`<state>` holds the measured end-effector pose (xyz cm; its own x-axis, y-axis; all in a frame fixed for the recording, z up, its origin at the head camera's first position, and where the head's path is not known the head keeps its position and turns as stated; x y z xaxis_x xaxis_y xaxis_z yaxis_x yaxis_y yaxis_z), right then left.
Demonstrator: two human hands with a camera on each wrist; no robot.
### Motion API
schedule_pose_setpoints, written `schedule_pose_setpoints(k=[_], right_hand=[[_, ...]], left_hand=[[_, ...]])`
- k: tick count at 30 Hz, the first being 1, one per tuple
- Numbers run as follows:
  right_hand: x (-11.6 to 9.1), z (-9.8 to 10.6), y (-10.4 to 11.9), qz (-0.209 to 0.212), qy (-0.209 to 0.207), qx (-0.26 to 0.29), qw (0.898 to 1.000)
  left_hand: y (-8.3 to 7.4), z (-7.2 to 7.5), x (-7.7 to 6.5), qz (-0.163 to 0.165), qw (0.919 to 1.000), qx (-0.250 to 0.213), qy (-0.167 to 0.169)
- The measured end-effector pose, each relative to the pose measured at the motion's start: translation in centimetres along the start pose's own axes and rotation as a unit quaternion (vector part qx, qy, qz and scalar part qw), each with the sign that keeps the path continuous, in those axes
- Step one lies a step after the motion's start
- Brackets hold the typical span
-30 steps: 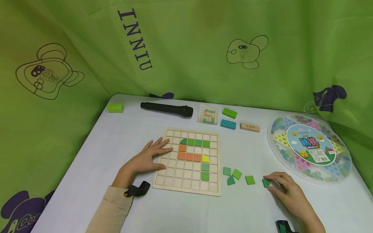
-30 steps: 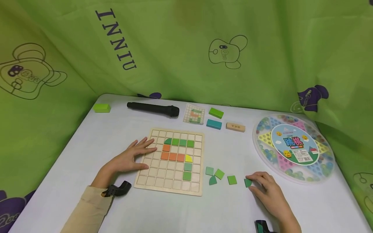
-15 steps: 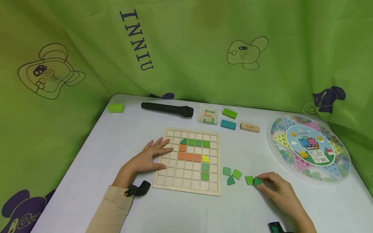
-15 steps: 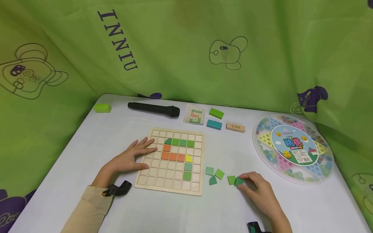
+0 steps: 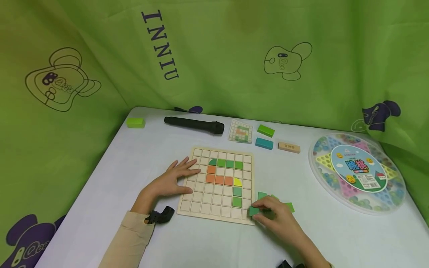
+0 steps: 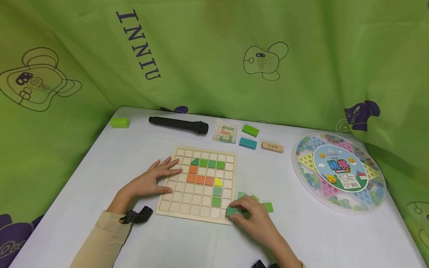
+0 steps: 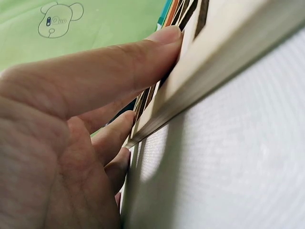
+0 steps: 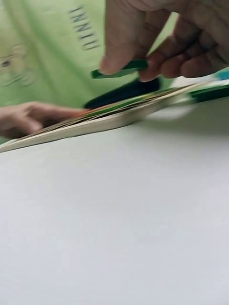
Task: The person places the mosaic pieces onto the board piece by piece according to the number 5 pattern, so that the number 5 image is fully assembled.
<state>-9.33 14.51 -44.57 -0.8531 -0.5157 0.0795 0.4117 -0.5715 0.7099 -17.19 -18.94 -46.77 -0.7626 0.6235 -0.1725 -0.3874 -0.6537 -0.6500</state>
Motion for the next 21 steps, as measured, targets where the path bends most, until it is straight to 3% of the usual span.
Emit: schedule_pose_setpoints(k=[9, 21], right_hand=[[1.6, -3.4, 1.4, 0.024, -0.009, 0.001, 1.0], [1.7, -4.2, 1.6, 0.021, -0.029, -0.035, 0.999]], left_hand=[[0.0, 0.0, 0.1, -0.003, 1.0, 0.006, 0.0], [-0.2, 0.1, 0.0, -0.007, 1.0, 0.004, -0.003]])
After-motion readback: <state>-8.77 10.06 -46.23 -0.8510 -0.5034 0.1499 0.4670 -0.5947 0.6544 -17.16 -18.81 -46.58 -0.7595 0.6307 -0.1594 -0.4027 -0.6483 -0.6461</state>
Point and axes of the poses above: each hand's wrist, its own x-axis towards the middle knuckle, its own z-axis out of the back of the hand, y = z × x, the point moved 4 cm from there along x, towards the middle knuckle, and after that the axes turned 9 degrees about y, right-handed, at the moved point
